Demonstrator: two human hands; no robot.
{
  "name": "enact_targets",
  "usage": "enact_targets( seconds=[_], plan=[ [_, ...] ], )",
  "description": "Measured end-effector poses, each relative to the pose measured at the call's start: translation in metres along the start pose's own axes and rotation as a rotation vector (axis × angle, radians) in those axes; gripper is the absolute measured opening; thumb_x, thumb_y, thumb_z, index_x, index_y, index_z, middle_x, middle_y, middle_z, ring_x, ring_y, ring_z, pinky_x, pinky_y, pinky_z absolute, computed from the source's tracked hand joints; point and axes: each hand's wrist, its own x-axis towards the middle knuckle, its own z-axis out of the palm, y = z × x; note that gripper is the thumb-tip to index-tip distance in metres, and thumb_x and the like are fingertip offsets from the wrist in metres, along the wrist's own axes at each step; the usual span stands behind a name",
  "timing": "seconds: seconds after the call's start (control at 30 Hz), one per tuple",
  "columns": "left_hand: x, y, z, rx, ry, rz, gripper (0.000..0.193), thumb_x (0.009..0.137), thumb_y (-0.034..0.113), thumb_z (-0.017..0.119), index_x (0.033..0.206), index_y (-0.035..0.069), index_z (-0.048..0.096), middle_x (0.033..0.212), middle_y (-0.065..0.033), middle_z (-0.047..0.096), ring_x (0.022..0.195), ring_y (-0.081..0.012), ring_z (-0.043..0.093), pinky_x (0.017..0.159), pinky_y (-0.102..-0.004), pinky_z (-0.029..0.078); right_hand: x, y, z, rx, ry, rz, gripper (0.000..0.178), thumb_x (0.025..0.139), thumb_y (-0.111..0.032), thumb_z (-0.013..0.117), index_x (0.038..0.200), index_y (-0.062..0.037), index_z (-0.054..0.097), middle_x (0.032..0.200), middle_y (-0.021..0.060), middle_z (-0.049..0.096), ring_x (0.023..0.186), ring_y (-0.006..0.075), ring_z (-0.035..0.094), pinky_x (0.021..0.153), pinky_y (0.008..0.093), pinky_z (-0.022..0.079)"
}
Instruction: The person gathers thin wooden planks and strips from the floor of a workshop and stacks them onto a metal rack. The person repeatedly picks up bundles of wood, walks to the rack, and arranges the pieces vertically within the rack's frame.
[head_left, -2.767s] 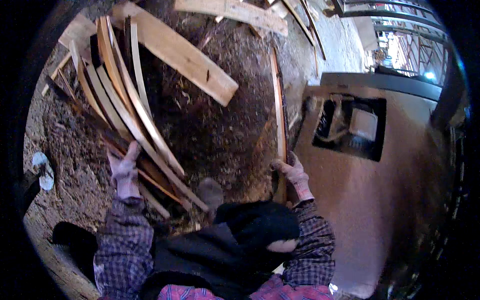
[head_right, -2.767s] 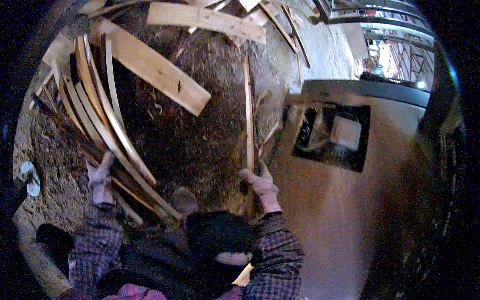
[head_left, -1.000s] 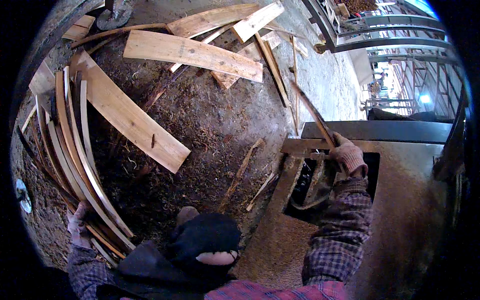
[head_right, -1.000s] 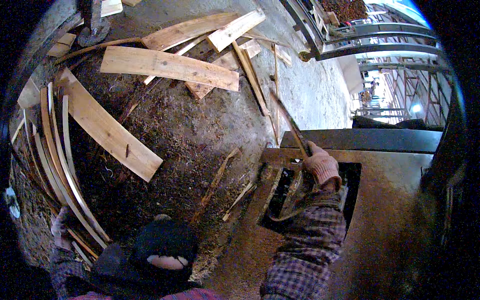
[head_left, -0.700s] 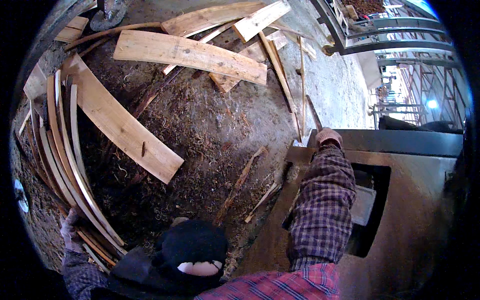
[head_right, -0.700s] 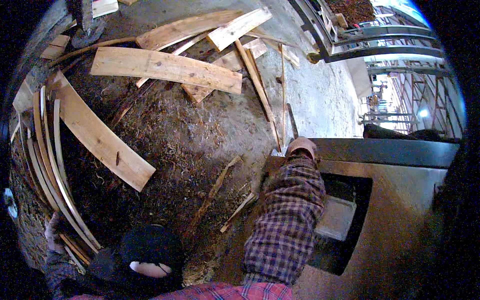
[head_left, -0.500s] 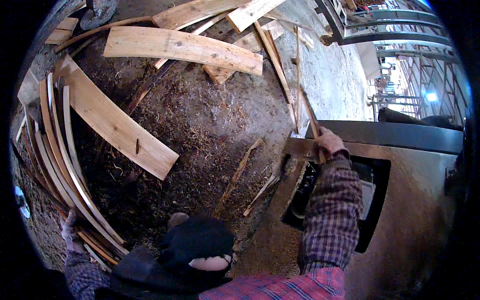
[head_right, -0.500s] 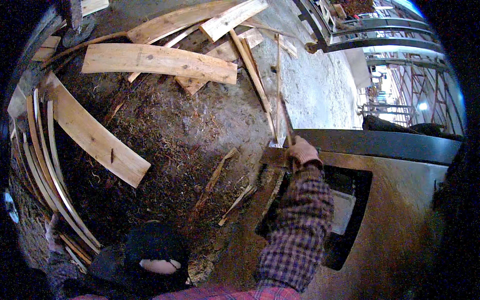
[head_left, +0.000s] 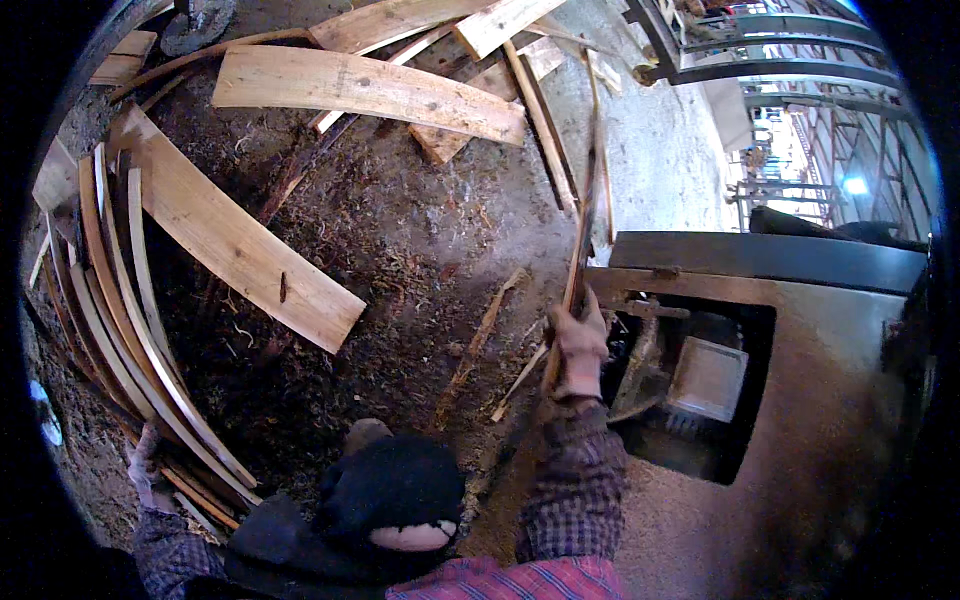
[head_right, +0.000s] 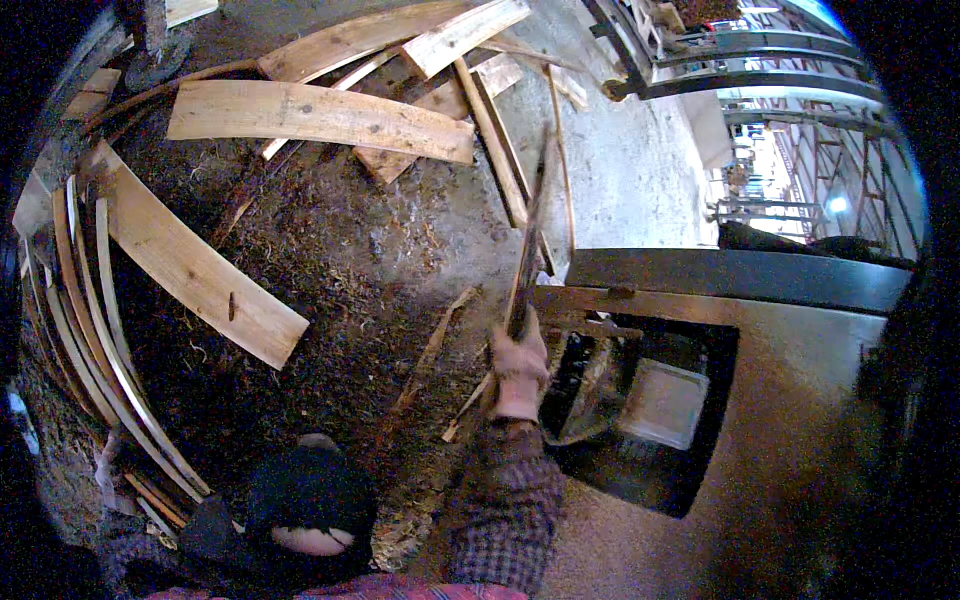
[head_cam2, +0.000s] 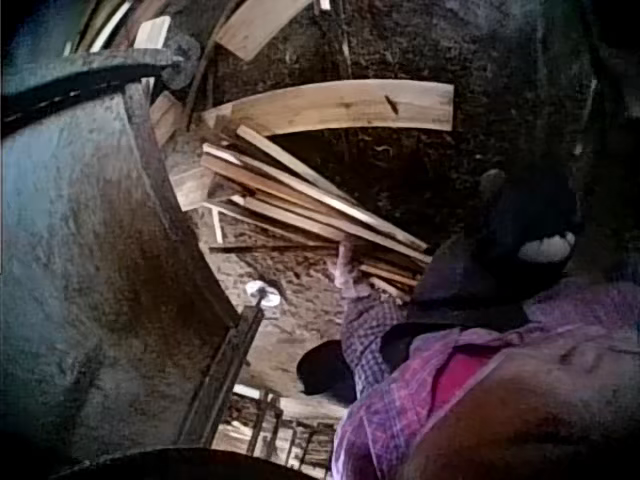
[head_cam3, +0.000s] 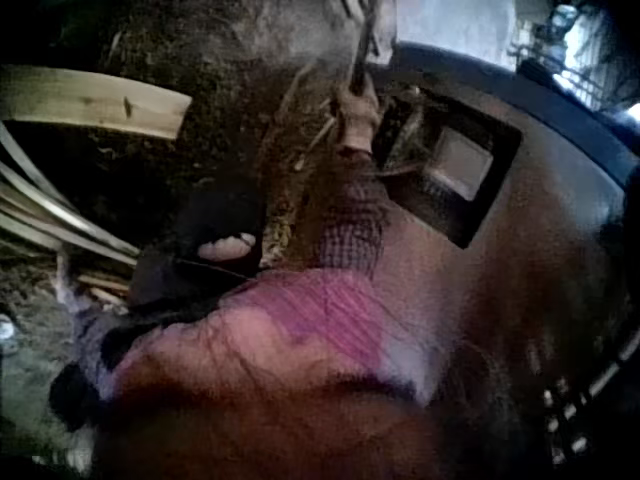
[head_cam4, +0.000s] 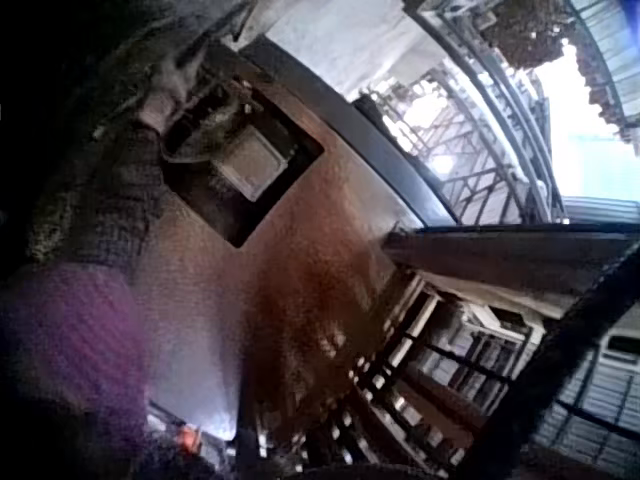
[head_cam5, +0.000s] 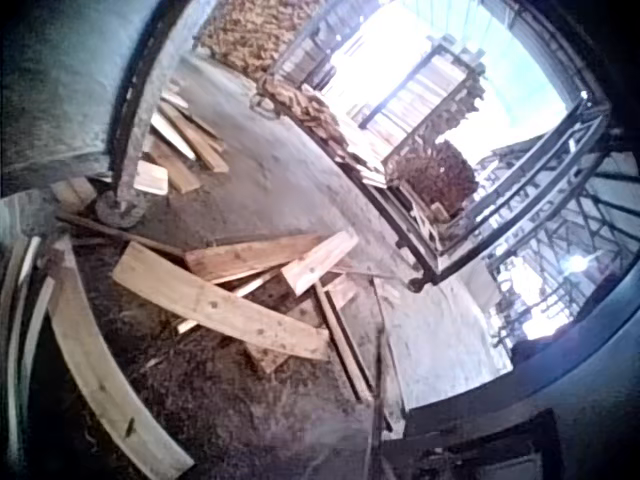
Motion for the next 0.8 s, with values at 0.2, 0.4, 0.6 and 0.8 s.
enact_targets(
  seconds=[0.2,0.4,0.6,0.8],
  plan=[
    [-0.008,0.0,0.012,0.046,-0.009,-0.028,0.038,0.084,0.027,0.057,0.111,0.002,0.051,0.095,-0.0068,0.06,0.081,-0.0195,0.059,0.071,-0.033,0.051,0.131,-0.045,0.042,-0.034,0.245,0.123,0.06,0.066,-0.043,0.065,0.113,-0.0078,0.052,0.1,0.0184,0.061,0.095,0.0335,0.058,0.085,0.0403,0.042],
    [-0.005,0.001,-0.01,0.064,0.086,-0.06,0.034,0.085,0.031,0.056,0.106,0.005,0.057,0.092,-0.0061,0.061,0.082,-0.0202,0.059,0.072,-0.0338,0.051,0.239,-0.03,0.063,-0.551,0.136,-0.068,0.105,0.059,-0.056,0.067,0.136,-0.003,0.019,0.13,0.0212,0.038,0.122,0.0308,0.037,0.099,0.0369,0.032],
    [-0.002,0.007,-0.028,0.122,0.224,-0.128,0.034,0.083,0.029,0.056,0.108,0.006,0.056,0.097,-0.0084,0.062,0.087,-0.0241,0.058,0.076,-0.0376,0.05,0.274,-0.02,0.078,-0.471,-0.192,0.026,0.115,0.056,-0.062,0.067,0.138,-0.0075,0.009,0.138,0.0176,0.025,0.126,0.0283,0.031,0.1,0.0388,0.031],
    [-0.003,0.006,-0.02,0.027,0.221,-0.2,0.047,0.076,0.023,0.066,0.116,0.008,0.048,0.097,-0.0097,0.06,0.083,-0.0267,0.059,0.075,-0.0429,0.051,0.267,-0.042,0.048,-0.448,-0.255,-0.017,0.094,0.06,-0.047,0.071,0.132,-0.0027,0.029,0.12,0.0195,0.05,0.113,0.0291,0.048,0.096,0.0353,0.035]
  ],
)
